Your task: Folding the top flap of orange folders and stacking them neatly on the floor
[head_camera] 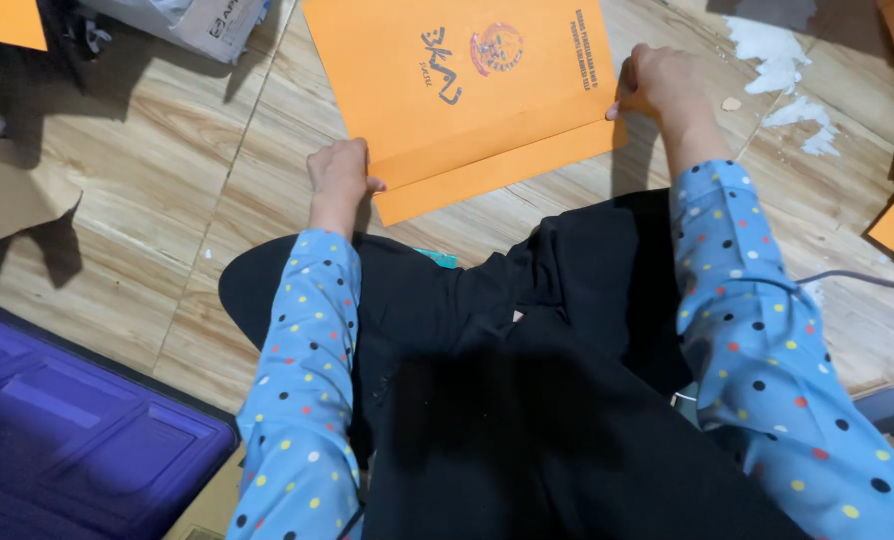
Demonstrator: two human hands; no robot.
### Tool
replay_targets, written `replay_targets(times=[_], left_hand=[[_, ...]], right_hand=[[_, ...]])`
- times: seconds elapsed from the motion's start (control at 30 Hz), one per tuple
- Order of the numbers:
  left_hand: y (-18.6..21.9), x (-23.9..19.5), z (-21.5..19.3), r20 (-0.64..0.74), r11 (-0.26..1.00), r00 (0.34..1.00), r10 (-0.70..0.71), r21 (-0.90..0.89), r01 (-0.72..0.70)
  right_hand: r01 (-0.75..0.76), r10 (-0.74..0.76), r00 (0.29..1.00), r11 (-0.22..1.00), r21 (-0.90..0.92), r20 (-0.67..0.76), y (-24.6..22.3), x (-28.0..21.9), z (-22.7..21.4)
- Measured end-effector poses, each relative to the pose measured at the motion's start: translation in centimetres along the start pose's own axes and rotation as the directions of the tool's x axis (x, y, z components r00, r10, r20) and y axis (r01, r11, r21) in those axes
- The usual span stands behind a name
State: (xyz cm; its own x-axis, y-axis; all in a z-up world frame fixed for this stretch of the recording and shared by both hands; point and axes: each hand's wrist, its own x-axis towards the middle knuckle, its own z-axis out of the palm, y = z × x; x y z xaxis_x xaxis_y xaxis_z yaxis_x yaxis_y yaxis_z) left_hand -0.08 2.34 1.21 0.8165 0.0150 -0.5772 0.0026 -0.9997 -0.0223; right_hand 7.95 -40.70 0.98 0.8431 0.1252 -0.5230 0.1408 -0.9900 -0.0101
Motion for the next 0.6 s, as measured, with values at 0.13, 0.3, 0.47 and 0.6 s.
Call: replay_targets(times=[0.13, 0.3, 0.47, 0.6], left_hand=[[-0.8, 0.1, 1.6, -0.061, 0.984, 0.996, -0.062, -0.171, 0.05], [-1.3, -1.6, 2.0, -0.032, 0.821, 0.974, -0.223, -0.545, 0.17], [-2.6, 0.1, 3.9, -0.058, 0.745, 0.98, -0.188, -0.659, 0.104], [-2.0, -0.4, 3.8, -0.076, 0.743, 0.963, -0.259, -0.652, 0.148]], right_hand=[[-0.214, 0.093, 0.894, 0.948, -0.236, -0.437, -2.9, -2.0, 1.8], [0.051, -0.138, 0.684, 0.989, -0.142, -0.716, -13.0, -7.7, 7.8], [0.655, -0.551, 0.722, 0.74, 0.156, -0.418, -24.2, -13.8, 8.1], [0.702, -0.625, 0.678, 0.707, 0.089, -0.386, -27.2, -13.7, 10.5]])
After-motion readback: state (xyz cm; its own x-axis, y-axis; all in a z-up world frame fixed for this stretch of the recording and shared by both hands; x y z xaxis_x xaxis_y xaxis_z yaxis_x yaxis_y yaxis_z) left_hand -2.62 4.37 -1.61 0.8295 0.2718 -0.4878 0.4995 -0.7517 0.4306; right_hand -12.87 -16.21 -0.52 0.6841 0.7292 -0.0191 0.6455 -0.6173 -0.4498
